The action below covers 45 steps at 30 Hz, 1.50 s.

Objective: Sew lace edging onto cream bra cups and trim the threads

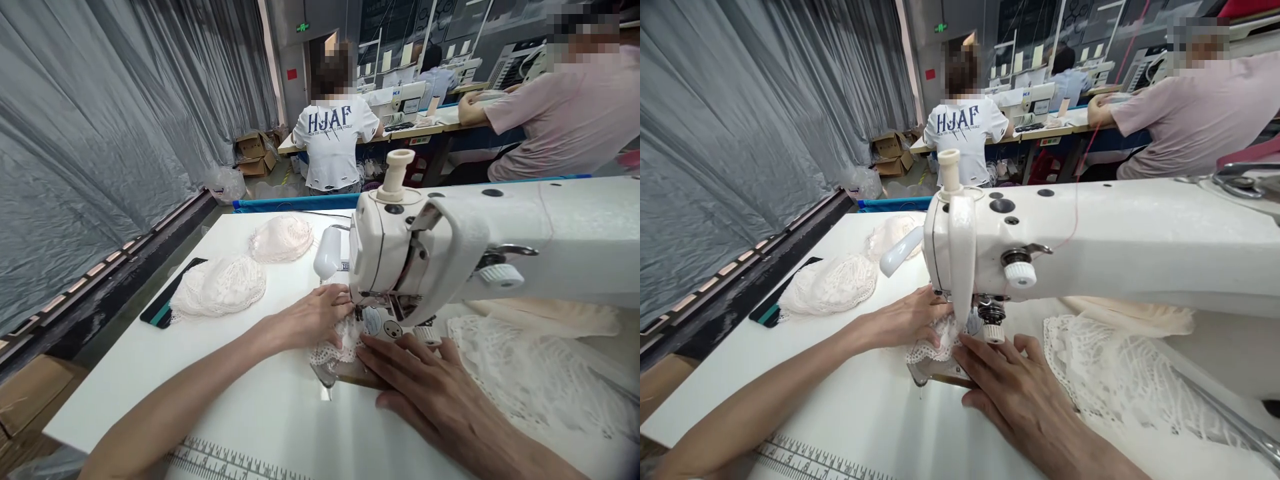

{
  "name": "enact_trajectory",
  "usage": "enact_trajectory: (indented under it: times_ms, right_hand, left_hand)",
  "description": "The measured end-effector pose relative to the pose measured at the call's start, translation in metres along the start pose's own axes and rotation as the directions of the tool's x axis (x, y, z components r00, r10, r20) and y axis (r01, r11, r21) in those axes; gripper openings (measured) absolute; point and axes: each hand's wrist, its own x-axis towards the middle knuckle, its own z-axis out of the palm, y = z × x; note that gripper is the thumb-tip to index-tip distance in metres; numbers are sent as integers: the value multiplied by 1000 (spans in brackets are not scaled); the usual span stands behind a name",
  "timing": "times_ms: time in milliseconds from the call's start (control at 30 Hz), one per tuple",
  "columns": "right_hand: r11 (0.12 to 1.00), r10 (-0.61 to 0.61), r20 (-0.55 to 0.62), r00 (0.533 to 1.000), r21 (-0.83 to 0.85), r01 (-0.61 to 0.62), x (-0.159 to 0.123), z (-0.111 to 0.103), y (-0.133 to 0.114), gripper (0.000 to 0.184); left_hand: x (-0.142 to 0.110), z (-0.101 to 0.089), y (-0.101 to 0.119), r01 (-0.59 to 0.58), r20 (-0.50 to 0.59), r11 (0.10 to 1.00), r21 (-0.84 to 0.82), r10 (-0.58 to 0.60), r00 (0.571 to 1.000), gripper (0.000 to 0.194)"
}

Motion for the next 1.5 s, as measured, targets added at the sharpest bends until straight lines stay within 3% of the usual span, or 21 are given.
enact_trajectory:
  times_ms: [200,300,400,467,533,767,967,1300,1500]
  right_hand:
    - [998,-37,-4,999,-43,37,1,2,2,40]
    - [998,-44,-7,999,-34,43,1,2,1,40]
    - [1000,-19,-33,999,-10,19,1,1,-1,37]
    - [1000,-2,-72,997,25,4,1,-2,-3,36]
    - [999,1,-105,994,54,5,2,-4,-4,34]
    - [997,16,-164,986,77,-3,5,-6,-10,30]
    - [996,60,-148,987,81,-48,4,1,-11,33]
    - [1000,12,-48,999,-28,-14,-1,6,-6,40]
    - [999,-17,-60,998,-29,16,-2,6,3,35]
  left_hand:
    - [5,-8,-9,19,71,995,-94,-13,997,44]
    - [1,-3,-8,8,22,999,-53,-7,1000,37]
    - [-11,5,1,-94,-89,991,94,102,991,20]
    - [-20,11,10,-187,-123,966,178,211,970,21]
    - [-27,16,19,-210,-133,953,220,243,961,21]
    - [-32,20,29,-161,-186,947,279,218,958,28]
    - [-29,16,29,-136,-166,951,276,187,968,26]
    - [-17,23,6,10,-227,962,274,54,972,16]
    - [-33,22,23,68,-186,971,228,-25,982,25]
